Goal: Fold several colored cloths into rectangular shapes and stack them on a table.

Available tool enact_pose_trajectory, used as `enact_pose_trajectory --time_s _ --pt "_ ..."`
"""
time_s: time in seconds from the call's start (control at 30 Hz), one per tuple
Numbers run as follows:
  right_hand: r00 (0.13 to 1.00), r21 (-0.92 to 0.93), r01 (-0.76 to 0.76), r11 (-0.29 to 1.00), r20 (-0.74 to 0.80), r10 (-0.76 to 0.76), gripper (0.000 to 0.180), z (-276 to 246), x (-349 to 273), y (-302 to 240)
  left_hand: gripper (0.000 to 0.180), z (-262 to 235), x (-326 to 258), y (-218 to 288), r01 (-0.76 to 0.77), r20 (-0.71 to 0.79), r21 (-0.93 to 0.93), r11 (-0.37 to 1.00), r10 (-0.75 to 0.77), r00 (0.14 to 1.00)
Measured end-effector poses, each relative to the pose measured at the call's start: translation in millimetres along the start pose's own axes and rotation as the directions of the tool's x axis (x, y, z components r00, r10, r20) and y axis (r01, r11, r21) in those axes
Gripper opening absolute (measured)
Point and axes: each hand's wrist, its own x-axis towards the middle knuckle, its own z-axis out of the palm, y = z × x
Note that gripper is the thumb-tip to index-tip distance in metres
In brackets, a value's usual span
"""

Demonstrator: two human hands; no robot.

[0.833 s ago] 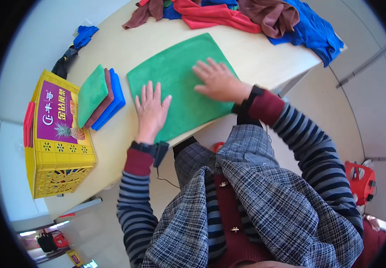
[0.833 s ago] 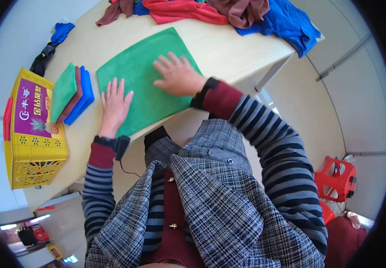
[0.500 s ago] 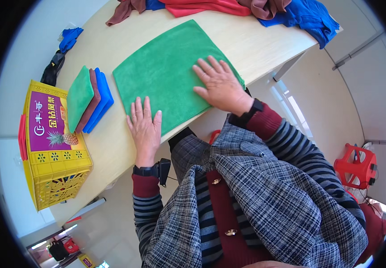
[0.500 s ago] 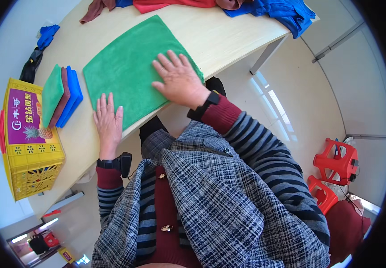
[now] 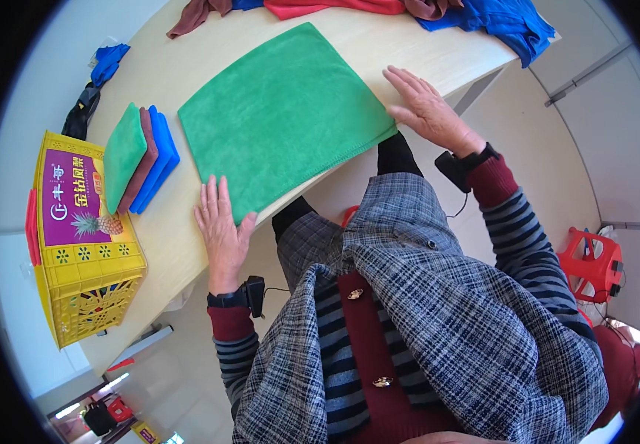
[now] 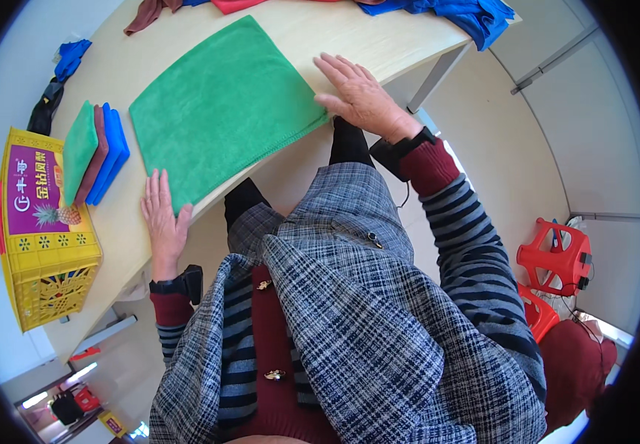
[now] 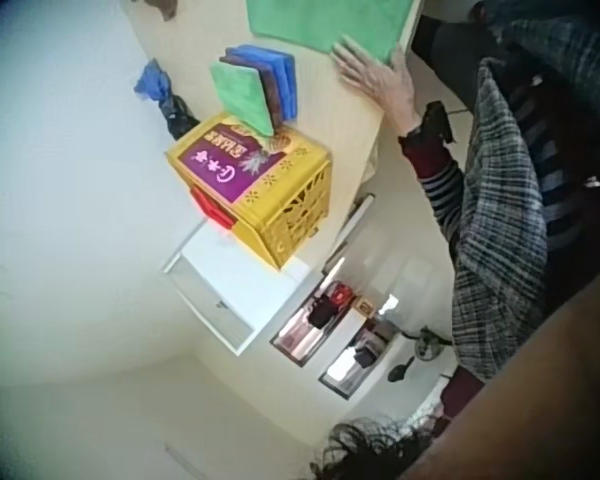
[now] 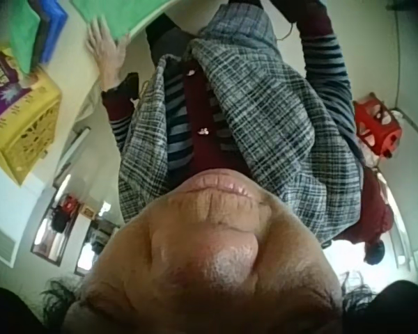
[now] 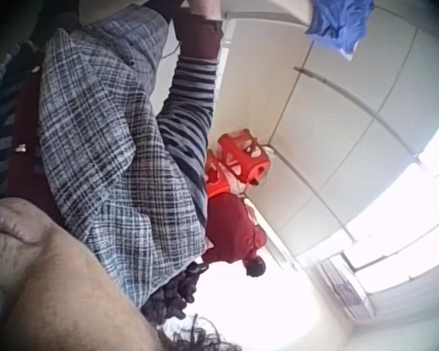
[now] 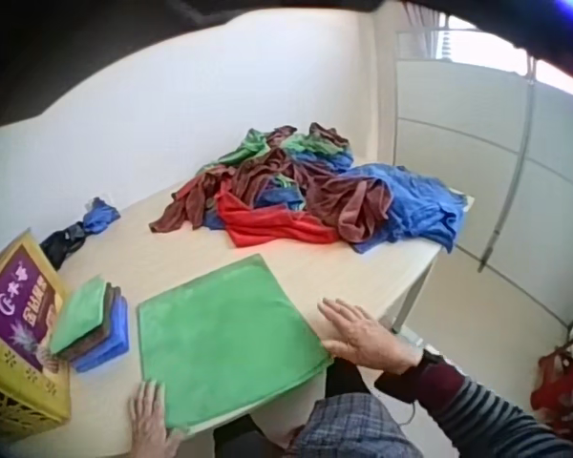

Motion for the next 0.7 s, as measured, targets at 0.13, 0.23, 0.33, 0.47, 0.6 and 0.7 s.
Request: enact_pose_trajectory --time_s 0.13,0.23,0.33,0.47,0.6,0.7 --pt "0.962 -0.196 0.241 0.951 0.177 -0.207 0.064 2.1 -3.7 -23.3 0.079 -6.7 -13.4 4.3 -0.066 -0.016 0.017 0.998 0.066 0.998" --pt "0.957 -0.173 0.265 0.949 0.169 -0.236 0.061 3.8 2.9 -22.2 0.075 -11.0 -21.1 5.6 -0.055 -0.049 0.025 0.998 0.056 0.997" --pt "0.946 -0.142 0.301 0.943 0.166 -0.277 0.055 0.1 5.9 -23.4 0.054 -13.3 -23.5 9.8 -0.116 -0.191 -0.007 0.993 0.112 0.975" --pt "0.935 -0.059 0.328 0.943 0.162 -0.316 0.044 -23.4 3.9 -32.2 0.037 -28.7 -35.4 11.5 -0.151 -0.172 -0.015 0.988 0.147 0.974" --pt "0.931 0.13 0.256 0.958 0.234 -0.281 0.034 -47.4 -6.7 -49.9 0.028 -51.5 -48.0 18.2 -0.139 -0.076 -0.202 0.97 0.126 0.989" --pt "0.897 0.304 0.088 0.949 0.389 -0.208 0.026 -73.1 15.3 -60.0 0.024 -77.3 -50.7 10.2 -0.005 0.035 -0.485 0.875 0.025 0.999"
